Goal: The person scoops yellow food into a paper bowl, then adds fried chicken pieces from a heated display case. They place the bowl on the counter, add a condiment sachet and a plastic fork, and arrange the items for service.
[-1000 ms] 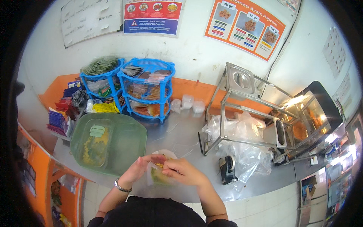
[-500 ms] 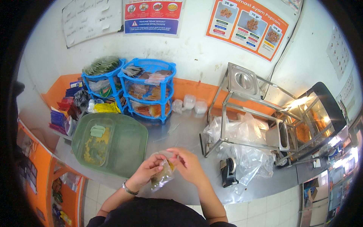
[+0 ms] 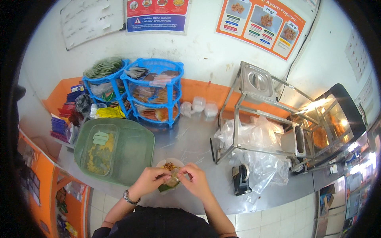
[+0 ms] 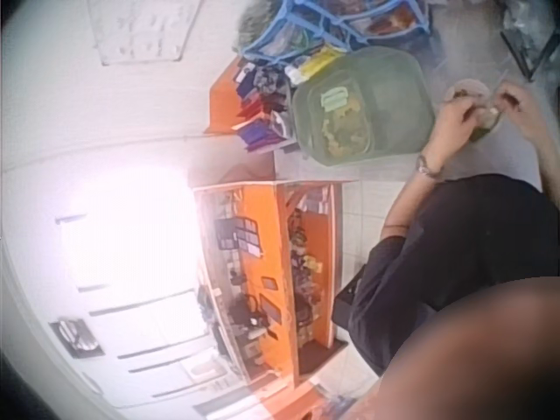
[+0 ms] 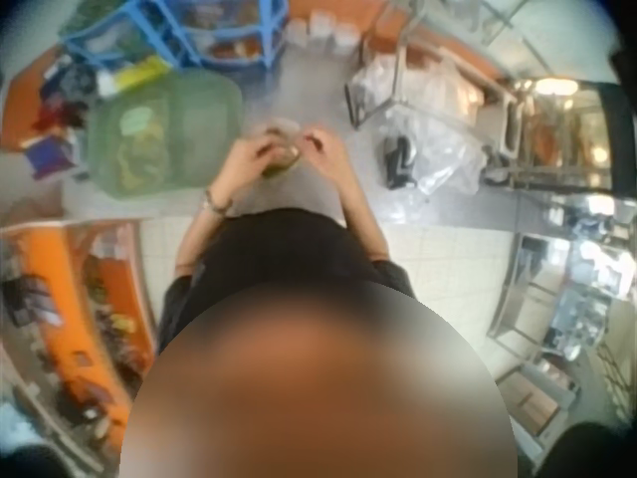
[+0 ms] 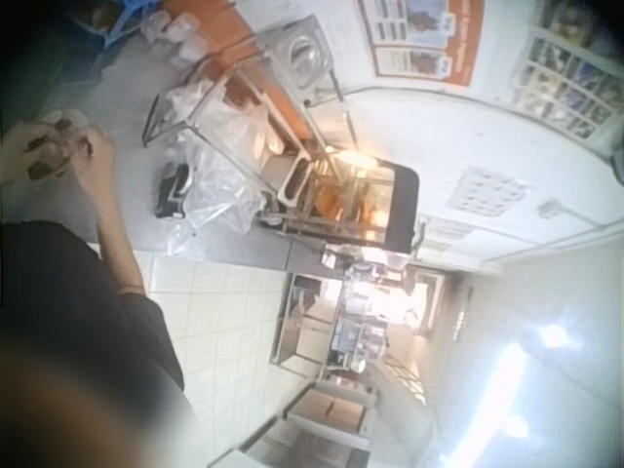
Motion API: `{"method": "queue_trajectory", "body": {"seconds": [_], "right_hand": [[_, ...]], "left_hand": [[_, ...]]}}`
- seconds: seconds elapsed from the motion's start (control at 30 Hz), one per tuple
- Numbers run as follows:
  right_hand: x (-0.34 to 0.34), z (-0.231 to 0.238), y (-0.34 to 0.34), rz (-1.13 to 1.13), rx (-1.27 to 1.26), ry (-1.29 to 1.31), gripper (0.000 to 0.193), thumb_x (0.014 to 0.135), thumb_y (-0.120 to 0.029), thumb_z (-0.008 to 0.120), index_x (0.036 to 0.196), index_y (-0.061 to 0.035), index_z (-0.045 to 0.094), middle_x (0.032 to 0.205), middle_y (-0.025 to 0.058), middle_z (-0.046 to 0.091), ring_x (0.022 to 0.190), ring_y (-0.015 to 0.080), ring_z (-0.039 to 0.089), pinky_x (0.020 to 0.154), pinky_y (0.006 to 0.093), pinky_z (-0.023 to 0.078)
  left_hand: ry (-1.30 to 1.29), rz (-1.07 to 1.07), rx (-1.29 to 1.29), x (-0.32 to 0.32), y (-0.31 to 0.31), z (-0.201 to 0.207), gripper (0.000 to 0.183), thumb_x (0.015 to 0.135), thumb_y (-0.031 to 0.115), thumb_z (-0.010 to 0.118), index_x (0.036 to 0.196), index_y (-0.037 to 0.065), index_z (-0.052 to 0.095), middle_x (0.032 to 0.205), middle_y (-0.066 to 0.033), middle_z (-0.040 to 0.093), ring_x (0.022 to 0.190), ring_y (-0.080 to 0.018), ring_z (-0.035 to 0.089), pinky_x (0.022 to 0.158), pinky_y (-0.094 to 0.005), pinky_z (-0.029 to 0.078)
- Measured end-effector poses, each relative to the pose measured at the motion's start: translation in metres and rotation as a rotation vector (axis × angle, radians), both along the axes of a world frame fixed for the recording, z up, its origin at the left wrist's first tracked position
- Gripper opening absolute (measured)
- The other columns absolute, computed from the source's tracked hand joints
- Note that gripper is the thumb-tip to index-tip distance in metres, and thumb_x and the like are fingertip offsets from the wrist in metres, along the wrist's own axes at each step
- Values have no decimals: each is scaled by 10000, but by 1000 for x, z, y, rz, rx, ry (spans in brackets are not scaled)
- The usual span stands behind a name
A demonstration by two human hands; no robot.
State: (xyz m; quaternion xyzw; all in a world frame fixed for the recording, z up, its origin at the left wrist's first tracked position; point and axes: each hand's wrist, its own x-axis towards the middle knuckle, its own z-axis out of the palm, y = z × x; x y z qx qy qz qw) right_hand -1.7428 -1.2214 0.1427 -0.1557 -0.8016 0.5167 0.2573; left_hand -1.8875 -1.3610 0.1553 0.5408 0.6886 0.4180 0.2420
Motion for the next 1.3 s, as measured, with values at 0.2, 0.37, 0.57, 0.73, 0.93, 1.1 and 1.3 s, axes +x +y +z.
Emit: {"method": "queue_trajectory", "body": {"seconds": [0.2,0.37,0.57,0.73,0.93,1.1,1.3], "right_hand": [[-9,12,3,195,495,-166,102,795,-148,606,822,-54,575,779,115,589,697,298,577,582,374,449],[-19,6,3,192,643,-255,159,815,-188,551,748,-44,550,721,138,593,645,340,562,561,402,442],[-25,-25,9,187,-20,-171,191,829,-126,523,686,-3,554,547,67,490,512,157,507,486,309,382],[-31,-49,7,153,-753,-143,200,870,-118,507,709,-10,551,574,-55,459,527,46,404,461,236,297],[-31,-45,9,164,-461,-116,179,894,-119,491,761,-17,555,636,-17,507,570,88,459,521,250,344],[-21,-19,23,418,189,-106,139,885,-130,516,832,-17,577,729,87,553,661,247,533,602,338,417],[-20,4,22,502,406,-253,131,838,-145,553,839,-21,595,809,127,595,742,329,577,657,408,455]], "left_hand": [[383,-101,108,-9,7,-1,79,802,121,579,816,44,594,761,-106,593,760,-294,588,642,-394,471],[524,-150,250,-17,16,-2,64,704,61,597,766,54,581,724,-86,564,720,-280,555,651,-389,452],[581,-84,470,-16,21,-16,129,634,24,599,760,53,588,691,-60,538,678,-248,538,632,-365,453],[694,-22,565,-14,22,-26,163,626,25,608,787,44,611,691,-57,539,659,-236,537,615,-350,457],[435,23,376,-15,21,-21,147,696,118,682,786,20,618,693,-56,571,625,-215,546,597,-325,450],[70,-340,-415,-45,24,-26,362,721,319,767,878,16,647,701,-60,606,668,-109,555,632,-275,442],[-305,-552,-353,-40,43,-61,419,779,416,695,806,3,630,647,-74,583,602,-169,517,578,-304,416]]}}
